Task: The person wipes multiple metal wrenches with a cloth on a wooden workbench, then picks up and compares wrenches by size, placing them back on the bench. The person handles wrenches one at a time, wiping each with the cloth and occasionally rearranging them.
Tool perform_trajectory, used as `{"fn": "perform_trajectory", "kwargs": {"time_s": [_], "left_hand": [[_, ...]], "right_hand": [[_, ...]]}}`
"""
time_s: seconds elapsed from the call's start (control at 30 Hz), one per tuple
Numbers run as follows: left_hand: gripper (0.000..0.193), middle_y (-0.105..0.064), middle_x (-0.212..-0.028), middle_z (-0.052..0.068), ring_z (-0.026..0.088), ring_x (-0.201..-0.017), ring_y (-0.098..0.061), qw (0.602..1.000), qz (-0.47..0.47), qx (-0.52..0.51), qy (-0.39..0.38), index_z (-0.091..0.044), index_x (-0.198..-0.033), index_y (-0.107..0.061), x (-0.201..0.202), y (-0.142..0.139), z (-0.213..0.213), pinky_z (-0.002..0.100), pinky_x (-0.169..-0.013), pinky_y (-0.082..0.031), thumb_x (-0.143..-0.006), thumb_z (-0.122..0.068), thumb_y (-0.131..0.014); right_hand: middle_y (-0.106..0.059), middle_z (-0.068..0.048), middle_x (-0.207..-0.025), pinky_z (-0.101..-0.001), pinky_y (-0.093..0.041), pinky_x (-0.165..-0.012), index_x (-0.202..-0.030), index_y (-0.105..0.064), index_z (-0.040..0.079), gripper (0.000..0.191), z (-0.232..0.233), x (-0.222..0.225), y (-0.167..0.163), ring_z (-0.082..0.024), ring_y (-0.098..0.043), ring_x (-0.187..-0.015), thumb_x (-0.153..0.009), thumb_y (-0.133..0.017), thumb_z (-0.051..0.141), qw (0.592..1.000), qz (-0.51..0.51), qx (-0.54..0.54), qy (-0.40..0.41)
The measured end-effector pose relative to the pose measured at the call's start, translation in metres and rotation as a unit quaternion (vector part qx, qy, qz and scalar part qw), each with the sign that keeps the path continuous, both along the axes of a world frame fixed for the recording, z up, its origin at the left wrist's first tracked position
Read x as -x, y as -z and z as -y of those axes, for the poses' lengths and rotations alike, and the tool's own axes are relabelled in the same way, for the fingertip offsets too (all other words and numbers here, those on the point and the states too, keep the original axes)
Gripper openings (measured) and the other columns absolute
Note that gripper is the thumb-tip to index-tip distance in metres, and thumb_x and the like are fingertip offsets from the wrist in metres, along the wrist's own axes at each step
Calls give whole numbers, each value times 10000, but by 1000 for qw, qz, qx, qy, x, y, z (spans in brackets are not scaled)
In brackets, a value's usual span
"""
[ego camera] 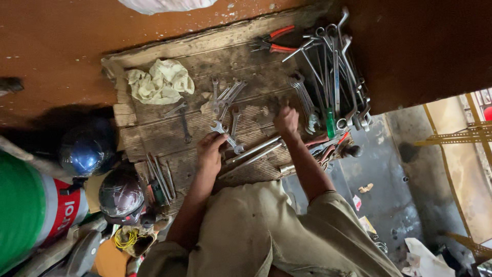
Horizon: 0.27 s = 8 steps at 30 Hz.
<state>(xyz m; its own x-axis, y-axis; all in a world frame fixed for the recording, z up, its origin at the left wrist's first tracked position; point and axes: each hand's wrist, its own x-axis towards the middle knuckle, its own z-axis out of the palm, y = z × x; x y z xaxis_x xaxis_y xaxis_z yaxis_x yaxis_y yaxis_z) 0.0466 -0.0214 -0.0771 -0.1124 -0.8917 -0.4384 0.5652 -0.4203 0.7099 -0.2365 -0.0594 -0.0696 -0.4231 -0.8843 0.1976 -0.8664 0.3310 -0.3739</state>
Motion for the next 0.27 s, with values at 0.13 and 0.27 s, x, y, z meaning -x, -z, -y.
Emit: {"fn": "perform_trajectory", "kwargs": {"time_s": [0.13, 0.27], "left_hand": [[177, -728, -891, 56, 178, -758, -685, 999, 28, -25, 38, -9, -1001, -742, 7, -3, 0, 327, -679, -574, -838, -64, -782], [188, -712, -913, 65, 180, -800, -694, 996, 12, -27, 83, 6, -1016, -724, 15, -9, -1, 342, -712, -593, -856, -74, -782]], "right_hand": [[-727, -228, -862, -558, -572, -729, -912, -754, 81, 293, 2, 10, -4, -474, -693, -797, -823, -810, 355, 997, 69, 13, -32], [-741, -200, -920, -529, -588, -746, -1026, -764, 105, 246, -7, 19, -1, -452, -719, -856, -868, -759, 294, 991, 108, 81, -23]]}}
